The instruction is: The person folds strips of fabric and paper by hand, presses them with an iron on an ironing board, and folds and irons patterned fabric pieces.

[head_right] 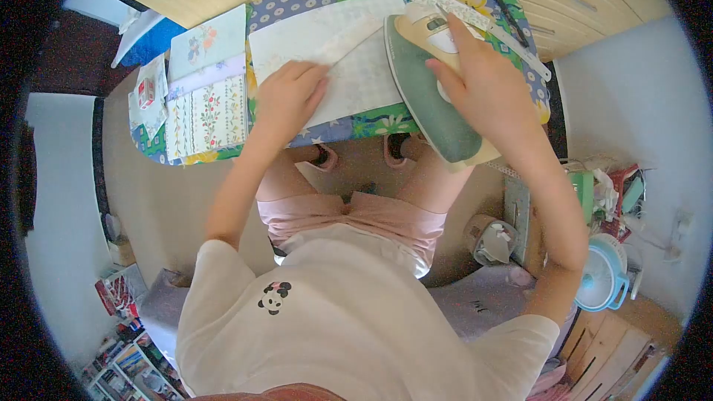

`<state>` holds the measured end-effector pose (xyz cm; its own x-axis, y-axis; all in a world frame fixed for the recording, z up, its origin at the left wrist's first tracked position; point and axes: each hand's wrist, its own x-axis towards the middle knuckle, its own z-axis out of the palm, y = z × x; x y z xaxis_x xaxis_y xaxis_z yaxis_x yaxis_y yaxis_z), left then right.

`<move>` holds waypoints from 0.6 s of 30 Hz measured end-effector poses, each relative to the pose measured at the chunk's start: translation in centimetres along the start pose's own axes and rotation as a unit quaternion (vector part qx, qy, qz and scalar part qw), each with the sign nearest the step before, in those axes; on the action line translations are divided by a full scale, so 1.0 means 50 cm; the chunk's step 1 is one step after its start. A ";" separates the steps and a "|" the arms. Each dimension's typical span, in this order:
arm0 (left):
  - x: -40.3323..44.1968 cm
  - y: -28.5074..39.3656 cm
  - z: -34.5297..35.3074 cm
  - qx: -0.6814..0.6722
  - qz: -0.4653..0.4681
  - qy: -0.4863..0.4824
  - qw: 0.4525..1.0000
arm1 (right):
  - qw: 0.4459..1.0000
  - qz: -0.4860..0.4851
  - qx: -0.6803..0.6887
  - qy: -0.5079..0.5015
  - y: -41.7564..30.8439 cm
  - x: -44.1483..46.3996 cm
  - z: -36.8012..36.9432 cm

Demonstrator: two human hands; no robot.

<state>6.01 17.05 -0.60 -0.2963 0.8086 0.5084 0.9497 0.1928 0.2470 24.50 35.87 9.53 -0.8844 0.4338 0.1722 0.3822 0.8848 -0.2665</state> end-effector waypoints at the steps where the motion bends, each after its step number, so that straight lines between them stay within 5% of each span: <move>1: -0.026 -0.002 -0.017 -0.020 -0.016 0.041 0.999 | 1.000 0.000 0.000 -0.002 -0.002 0.005 0.004; 3: -0.083 -0.009 -0.040 0.004 -0.034 0.035 0.999 | 0.996 -0.078 0.018 0.031 -0.005 0.019 0.017; 9: -0.156 -0.009 -0.040 0.041 -0.073 0.055 0.995 | 0.992 -0.104 0.011 -0.065 -0.069 0.120 0.054; 18: -0.176 -0.015 -0.032 0.046 -0.096 0.060 0.992 | 0.989 -0.129 0.018 -0.073 -0.117 0.173 0.111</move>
<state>7.76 8.90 -3.92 -0.4780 0.6801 0.5558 0.8778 0.3920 0.2753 13.13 33.49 7.31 -0.9815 0.1633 0.1000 0.1319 0.9551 -0.2654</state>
